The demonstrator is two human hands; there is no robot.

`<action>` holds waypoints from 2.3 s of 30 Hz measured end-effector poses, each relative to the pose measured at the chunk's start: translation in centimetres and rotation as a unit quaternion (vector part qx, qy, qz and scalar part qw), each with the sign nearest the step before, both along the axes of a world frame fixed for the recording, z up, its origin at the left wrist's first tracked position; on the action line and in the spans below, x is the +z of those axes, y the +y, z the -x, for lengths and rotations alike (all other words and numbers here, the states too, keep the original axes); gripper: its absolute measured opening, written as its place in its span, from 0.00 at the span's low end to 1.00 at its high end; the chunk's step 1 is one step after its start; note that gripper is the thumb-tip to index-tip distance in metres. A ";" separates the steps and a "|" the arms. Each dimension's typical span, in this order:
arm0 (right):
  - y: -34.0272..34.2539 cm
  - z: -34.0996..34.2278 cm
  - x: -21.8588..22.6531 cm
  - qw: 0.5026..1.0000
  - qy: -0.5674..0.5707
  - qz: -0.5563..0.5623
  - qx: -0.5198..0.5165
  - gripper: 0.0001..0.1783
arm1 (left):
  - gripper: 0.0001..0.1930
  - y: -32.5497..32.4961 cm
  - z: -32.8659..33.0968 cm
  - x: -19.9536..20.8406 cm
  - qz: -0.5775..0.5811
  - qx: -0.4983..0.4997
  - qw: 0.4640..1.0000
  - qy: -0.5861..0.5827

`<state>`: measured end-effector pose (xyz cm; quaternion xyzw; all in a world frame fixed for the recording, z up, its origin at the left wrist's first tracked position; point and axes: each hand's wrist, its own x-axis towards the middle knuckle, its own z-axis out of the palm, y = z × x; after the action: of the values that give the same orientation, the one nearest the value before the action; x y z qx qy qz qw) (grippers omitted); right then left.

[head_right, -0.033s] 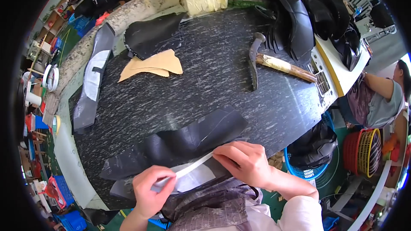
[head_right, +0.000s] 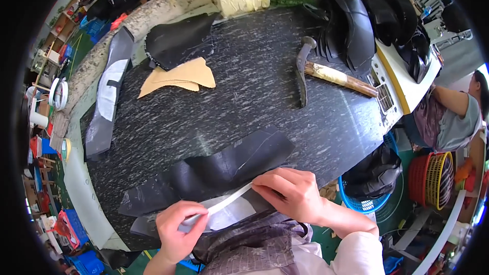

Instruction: Assembling shoe upper components by applying reinforcement strips and folding edges at a factory workbench.

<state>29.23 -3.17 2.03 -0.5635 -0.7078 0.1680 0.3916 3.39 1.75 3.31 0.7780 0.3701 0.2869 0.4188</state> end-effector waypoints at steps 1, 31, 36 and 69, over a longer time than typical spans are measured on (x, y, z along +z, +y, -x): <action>0.2 -0.1 0.0 1.000 0.011 0.006 0.008 0.11 | 0.11 -0.1 0.0 0.0 -0.013 0.007 1.000 -0.003; 3.3 2.3 0.2 0.931 -0.192 -0.085 0.299 0.14 | 0.11 0.8 1.4 1.0 -0.005 0.081 0.993 0.084; 3.5 4.1 1.3 0.936 -0.169 -0.022 0.309 0.18 | 0.11 1.2 1.3 0.9 -0.007 0.062 0.985 0.158; 4.5 6.3 1.0 0.915 -0.211 -0.009 0.345 0.36 | 0.19 2.8 9.1 2.3 -0.153 0.158 0.958 0.186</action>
<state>22.88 1.37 3.03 -0.3035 -0.9257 0.1633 0.1560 -5.73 4.52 5.59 0.8042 0.5109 0.2529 0.1680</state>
